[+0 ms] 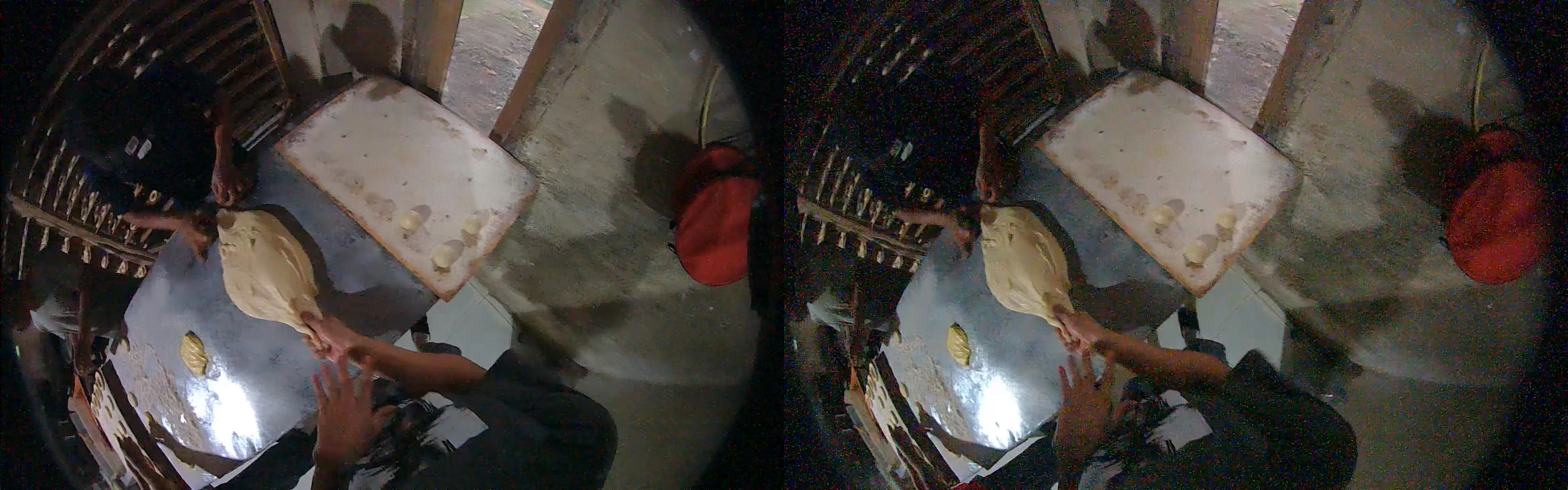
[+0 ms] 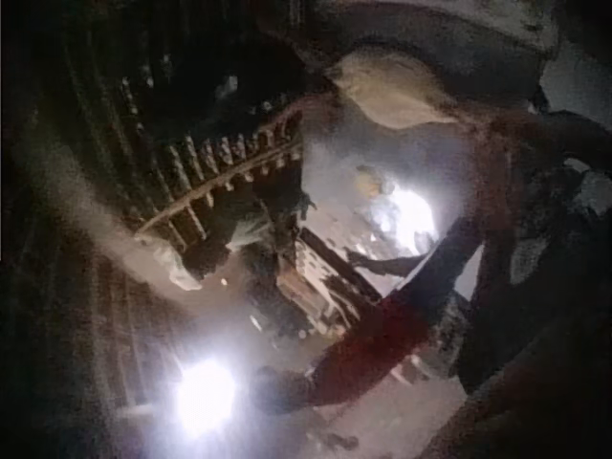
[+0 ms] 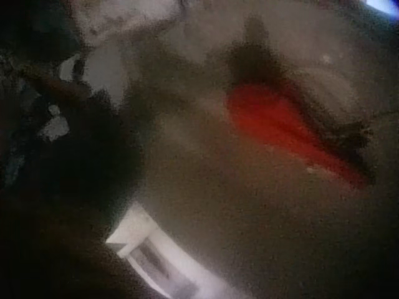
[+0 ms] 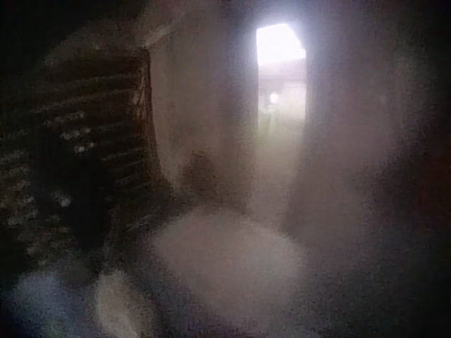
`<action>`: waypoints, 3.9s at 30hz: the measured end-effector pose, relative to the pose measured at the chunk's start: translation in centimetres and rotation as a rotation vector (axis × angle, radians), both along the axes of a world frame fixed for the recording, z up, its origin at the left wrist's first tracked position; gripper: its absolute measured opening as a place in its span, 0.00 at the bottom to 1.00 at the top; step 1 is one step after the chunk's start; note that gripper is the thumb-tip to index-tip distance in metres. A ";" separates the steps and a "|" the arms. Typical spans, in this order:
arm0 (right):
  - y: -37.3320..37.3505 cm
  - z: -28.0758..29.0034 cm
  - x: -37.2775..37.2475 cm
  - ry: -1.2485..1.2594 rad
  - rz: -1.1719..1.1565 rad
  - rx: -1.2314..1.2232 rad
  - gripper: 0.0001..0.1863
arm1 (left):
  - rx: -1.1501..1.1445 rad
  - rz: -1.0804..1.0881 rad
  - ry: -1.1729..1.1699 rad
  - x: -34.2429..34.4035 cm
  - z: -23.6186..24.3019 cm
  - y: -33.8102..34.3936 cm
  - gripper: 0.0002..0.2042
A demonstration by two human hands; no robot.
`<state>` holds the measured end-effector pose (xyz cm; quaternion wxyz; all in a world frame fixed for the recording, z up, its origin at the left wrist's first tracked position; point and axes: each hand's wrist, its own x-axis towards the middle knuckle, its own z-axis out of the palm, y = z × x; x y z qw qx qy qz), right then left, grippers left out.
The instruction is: The person tears off pieces of dough from a large mass on a metal table, rolls them into balls, and places them on a floured tray. Other workers are also shaping dough and arranging pieces on racks in the background.
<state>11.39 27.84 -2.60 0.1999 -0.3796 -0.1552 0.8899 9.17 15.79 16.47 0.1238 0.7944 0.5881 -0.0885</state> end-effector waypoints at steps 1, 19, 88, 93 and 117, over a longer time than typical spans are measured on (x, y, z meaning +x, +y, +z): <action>-1.1 -0.5 0.6 -0.001 -0.046 -0.069 0.29 | 0.054 -0.040 -0.140 -0.3 1.3 0.5 0.32; -4.8 5.2 8.5 -1.489 0.354 1.815 0.15 | 0.473 -0.013 -0.486 -14.5 -13.4 5.9 0.14; 5.5 3.6 7.4 -1.431 -0.137 1.733 0.23 | 0.788 0.824 -0.868 -13.6 -13.7 0.3 0.09; 2.2 -0.6 10.9 -1.243 0.232 1.743 0.25 | 0.712 0.854 -0.891 -13.6 -12.6 -2.0 0.10; 12.2 8.2 24.6 -1.852 -0.300 1.440 0.23 | 0.346 0.937 -0.562 -6.1 -15.6 7.3 0.14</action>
